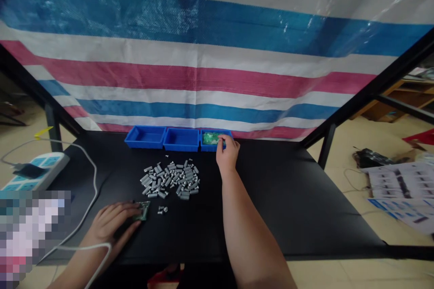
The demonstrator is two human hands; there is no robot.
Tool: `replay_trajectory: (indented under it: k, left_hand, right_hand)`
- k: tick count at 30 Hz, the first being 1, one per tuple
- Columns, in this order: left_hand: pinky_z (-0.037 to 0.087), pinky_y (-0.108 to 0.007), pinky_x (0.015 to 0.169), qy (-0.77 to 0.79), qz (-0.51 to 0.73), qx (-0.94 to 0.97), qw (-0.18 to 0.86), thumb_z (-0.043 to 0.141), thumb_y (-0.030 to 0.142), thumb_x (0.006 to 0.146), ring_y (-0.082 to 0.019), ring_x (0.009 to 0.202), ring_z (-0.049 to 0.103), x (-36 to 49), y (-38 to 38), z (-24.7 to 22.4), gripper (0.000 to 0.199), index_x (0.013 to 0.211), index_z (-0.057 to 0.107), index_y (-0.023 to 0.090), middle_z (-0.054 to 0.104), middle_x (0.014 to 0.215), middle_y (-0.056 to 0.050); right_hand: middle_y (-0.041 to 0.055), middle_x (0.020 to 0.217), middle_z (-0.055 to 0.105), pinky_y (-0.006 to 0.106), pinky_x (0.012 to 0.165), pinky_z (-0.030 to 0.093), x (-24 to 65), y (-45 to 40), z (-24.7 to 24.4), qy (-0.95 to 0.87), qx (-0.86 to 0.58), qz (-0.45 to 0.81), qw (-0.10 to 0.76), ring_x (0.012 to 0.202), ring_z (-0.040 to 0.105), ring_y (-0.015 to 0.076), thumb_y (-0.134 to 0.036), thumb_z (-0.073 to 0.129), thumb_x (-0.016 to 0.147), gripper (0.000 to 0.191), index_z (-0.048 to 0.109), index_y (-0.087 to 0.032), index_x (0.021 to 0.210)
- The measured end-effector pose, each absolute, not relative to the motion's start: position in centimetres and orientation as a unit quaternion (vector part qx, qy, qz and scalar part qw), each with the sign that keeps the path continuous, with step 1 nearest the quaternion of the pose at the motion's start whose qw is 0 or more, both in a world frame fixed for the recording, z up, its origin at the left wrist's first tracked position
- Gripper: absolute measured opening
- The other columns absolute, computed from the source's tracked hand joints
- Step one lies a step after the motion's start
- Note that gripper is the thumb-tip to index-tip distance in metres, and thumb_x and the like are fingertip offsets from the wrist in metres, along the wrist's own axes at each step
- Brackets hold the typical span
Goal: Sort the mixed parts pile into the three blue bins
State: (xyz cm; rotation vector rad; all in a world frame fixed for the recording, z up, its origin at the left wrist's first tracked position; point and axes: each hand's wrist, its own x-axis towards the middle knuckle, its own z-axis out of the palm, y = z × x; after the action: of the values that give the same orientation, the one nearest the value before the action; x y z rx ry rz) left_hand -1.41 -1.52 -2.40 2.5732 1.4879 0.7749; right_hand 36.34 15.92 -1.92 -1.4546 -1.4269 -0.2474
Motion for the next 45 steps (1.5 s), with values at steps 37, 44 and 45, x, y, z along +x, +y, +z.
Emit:
replay_trajectory:
  k: [37,44,45]
  left_hand:
    - [0.055,-0.028,0.078,0.376,0.453,0.774,0.232,0.062,0.029,0.095,-0.017,0.089,0.068,8.2,9.4,3.6,0.016,0.107,0.069,0.021,0.071,0.099,-0.006]
    - [0.051,-0.034,0.083,0.457,0.406,0.776,0.155,0.06,0.032,0.095,-0.02,0.091,0.065,4.2,12.9,1.9,0.017,0.106,0.068,0.021,0.07,0.097,-0.004]
    - [0.05,-0.035,0.082,0.477,0.389,0.772,0.157,0.06,0.033,0.094,-0.021,0.09,0.064,3.6,13.2,1.4,0.018,0.105,0.068,0.021,0.069,0.096,-0.004]
  right_hand:
    - [0.0039,0.091,0.071,0.03,0.068,0.055,28.9,9.4,2.0,-0.744,-0.39,0.207,0.501,0.075,0.065,0.0165,-0.023,0.059,0.094,0.013,0.07,-0.023,0.101]
    - [0.0075,0.096,0.073,0.035,0.078,0.054,35.7,12.8,0.1,-0.561,-0.556,-0.001,0.613,0.083,0.067,0.0208,-0.031,0.06,0.094,0.019,0.071,-0.019,0.105]
    - [0.0078,0.095,0.072,0.035,0.078,0.054,36.7,13.3,-0.3,-0.547,-0.575,-0.027,0.607,0.083,0.066,0.0211,-0.031,0.058,0.094,0.021,0.071,-0.018,0.105]
